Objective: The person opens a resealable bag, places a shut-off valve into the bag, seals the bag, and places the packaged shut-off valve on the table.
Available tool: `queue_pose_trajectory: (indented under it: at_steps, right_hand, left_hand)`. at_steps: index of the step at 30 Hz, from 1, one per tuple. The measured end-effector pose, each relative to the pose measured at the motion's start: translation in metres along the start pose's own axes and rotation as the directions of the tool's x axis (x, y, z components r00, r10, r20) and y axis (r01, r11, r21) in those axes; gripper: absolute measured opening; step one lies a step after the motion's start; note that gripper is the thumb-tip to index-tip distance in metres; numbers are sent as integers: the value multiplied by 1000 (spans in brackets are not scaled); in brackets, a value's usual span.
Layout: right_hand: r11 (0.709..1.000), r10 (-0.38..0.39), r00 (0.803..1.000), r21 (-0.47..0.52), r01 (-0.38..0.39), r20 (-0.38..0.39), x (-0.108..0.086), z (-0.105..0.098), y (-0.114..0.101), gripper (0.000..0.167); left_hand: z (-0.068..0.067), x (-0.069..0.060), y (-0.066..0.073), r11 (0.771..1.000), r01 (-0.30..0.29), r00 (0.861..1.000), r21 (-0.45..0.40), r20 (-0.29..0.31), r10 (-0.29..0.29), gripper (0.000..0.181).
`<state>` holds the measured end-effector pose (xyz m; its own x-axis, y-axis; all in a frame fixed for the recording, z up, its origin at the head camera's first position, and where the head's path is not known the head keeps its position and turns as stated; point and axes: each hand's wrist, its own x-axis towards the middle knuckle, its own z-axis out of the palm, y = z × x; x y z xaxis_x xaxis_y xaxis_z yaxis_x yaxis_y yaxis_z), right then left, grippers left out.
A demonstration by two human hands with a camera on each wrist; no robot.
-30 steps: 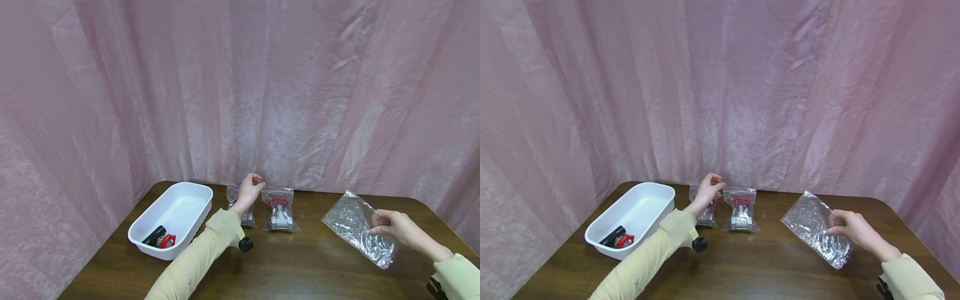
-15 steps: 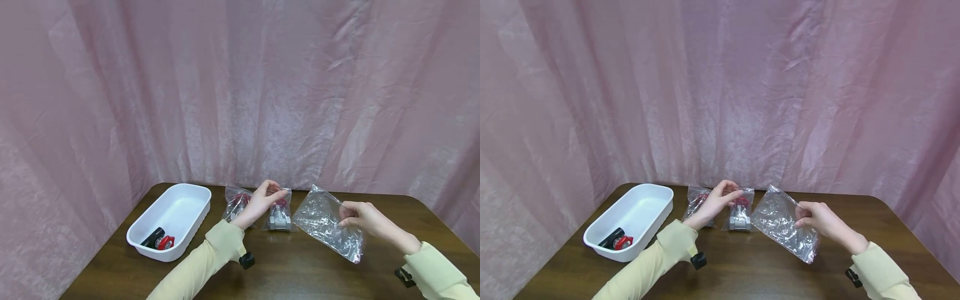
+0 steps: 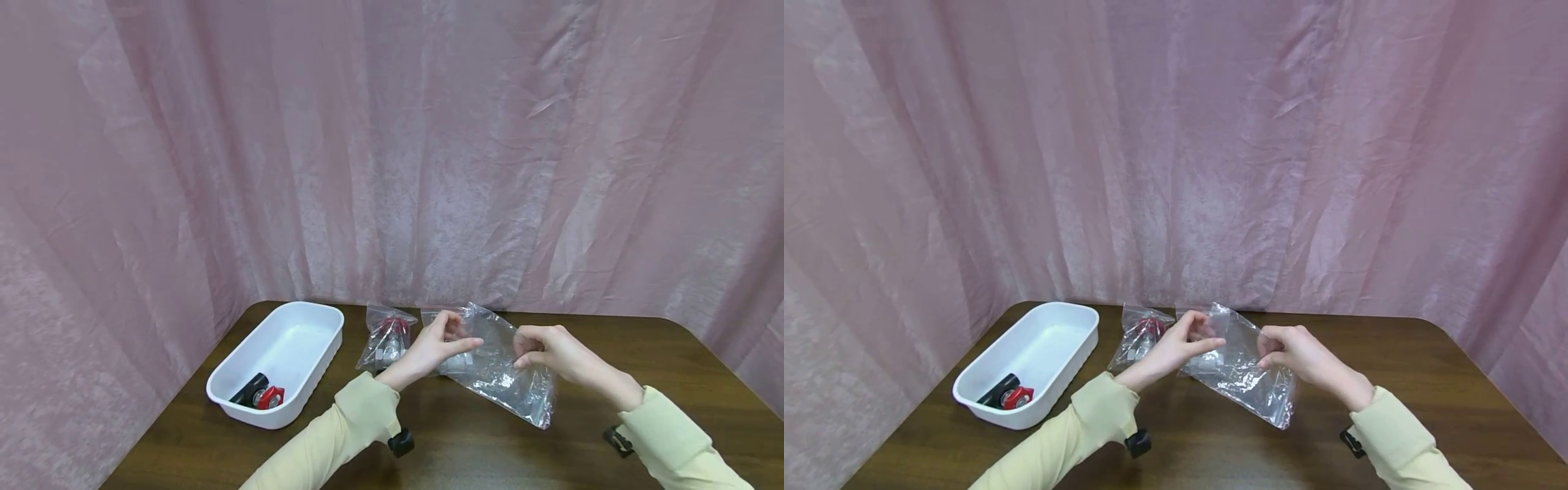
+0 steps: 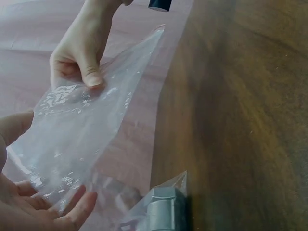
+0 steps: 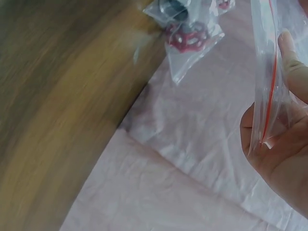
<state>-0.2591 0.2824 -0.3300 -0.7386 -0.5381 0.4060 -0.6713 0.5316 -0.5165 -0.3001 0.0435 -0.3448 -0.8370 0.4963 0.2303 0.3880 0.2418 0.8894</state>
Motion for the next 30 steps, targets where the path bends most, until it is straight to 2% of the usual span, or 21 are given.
queue_pose_trajectory:
  at_steps: [3, 6, 13, 17, 20, 22, 25, 30]
  right_hand:
    - [1000, -22, 1000, 4, 22, 0, 5, 4, -3, 23]
    - [999, -38, 999, 6, 38, 0, 10, 7, -5, 21]
    - [1000, -19, 1000, -8, 19, -16, 18, 12, -7, 19]
    - [995, 12, 996, -96, -21, -89, 18, 11, -6, 21]
    - [988, 68, 982, -128, -91, -175, 15, 7, -4, 30]
    - [985, 119, 969, -95, -143, -218, 12, 5, -1, 35]
    - [982, 181, 954, -13, -190, -238, 9, 3, 3, 31]
    - [979, 171, 964, 146, -143, -204, 9, 5, 7, 22]
  left_hand:
    - [1, 0, -2, 999, 5, 1000, -41, 18, -5, 48]
    - [1, 1, -5, 997, -22, 999, -68, 24, 24, 44]
    - [0, 1, -8, 992, -110, 994, -57, -32, 109, 22]
    - [-8, -7, 7, 984, -135, 990, -117, -50, 130, 13]
    - [-18, -13, 20, 978, -132, 990, -161, -76, 121, 11]
    - [-24, -14, 23, 977, -126, 989, -171, -94, 111, 11]
    - [-31, -15, 26, 974, -138, 986, -178, -112, 119, 13]
    - [-37, -15, 24, 962, -142, 986, -232, -117, 117, 16]
